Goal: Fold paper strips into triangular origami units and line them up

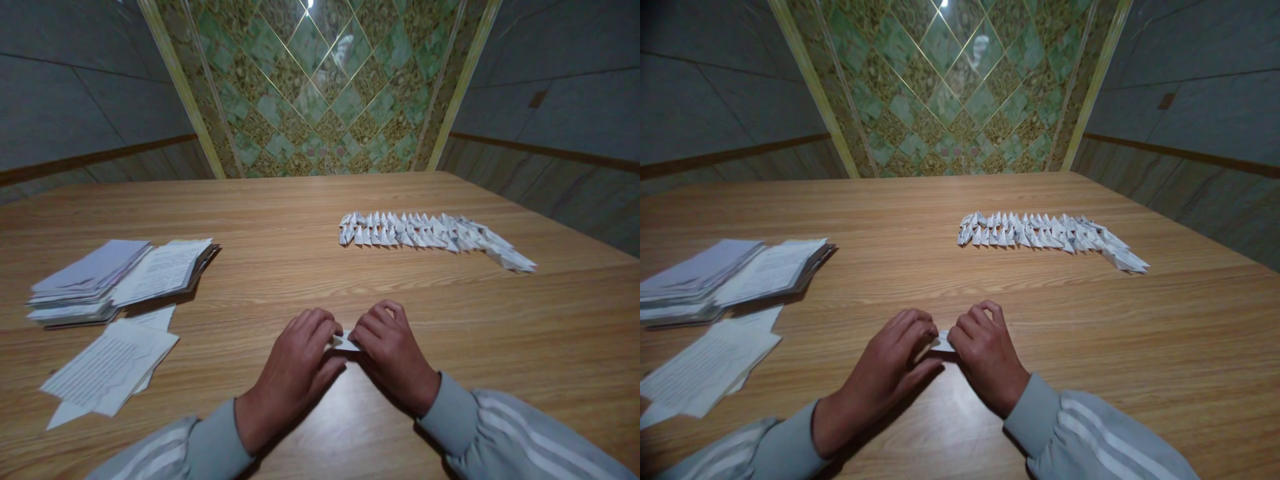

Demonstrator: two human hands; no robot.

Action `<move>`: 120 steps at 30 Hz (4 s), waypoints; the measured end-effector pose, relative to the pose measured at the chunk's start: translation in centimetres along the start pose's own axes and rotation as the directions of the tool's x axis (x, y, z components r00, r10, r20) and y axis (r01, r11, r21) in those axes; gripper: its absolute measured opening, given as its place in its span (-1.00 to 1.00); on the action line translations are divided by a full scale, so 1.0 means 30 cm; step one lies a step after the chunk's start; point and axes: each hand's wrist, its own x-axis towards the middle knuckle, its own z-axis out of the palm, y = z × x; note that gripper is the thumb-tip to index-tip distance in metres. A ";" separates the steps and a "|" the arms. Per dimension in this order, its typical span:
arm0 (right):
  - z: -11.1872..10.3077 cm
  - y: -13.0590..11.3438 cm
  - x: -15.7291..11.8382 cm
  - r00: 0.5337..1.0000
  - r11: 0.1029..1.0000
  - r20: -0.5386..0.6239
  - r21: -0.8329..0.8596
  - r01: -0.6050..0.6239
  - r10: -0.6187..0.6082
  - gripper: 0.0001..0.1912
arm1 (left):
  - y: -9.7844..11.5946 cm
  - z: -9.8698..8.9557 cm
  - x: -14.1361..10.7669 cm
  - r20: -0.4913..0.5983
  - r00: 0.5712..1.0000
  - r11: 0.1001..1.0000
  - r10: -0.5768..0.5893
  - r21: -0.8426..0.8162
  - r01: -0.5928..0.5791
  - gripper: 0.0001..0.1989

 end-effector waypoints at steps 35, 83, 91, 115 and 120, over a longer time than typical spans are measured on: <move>0.019 0.044 0.032 0.902 0.930 0.315 0.123 -0.348 0.296 -0.79 | -0.025 0.032 -0.025 0.087 0.960 0.959 -0.265 0.125 0.254 -0.84; -0.029 0.031 0.028 0.989 0.876 0.092 0.459 -0.144 0.115 -0.55 | -0.043 -0.026 0.016 -0.038 0.998 0.947 -0.046 -0.319 0.031 -0.80; -0.039 0.059 0.029 0.975 0.861 0.187 0.469 -0.196 0.120 -0.60 | -0.071 -0.071 0.012 0.035 0.991 0.922 -0.129 -0.362 0.133 -0.79; -0.064 0.070 0.041 0.969 0.849 0.120 0.466 -0.249 0.218 -0.80 | -0.016 0.003 0.018 0.369 0.890 0.215 -0.268 -0.878 0.429 -0.46; -0.040 0.005 0.039 0.842 0.533 0.226 0.687 -0.495 0.490 -0.83 | 0.003 0.034 0.028 0.251 0.861 0.229 -0.442 -0.897 0.379 -0.54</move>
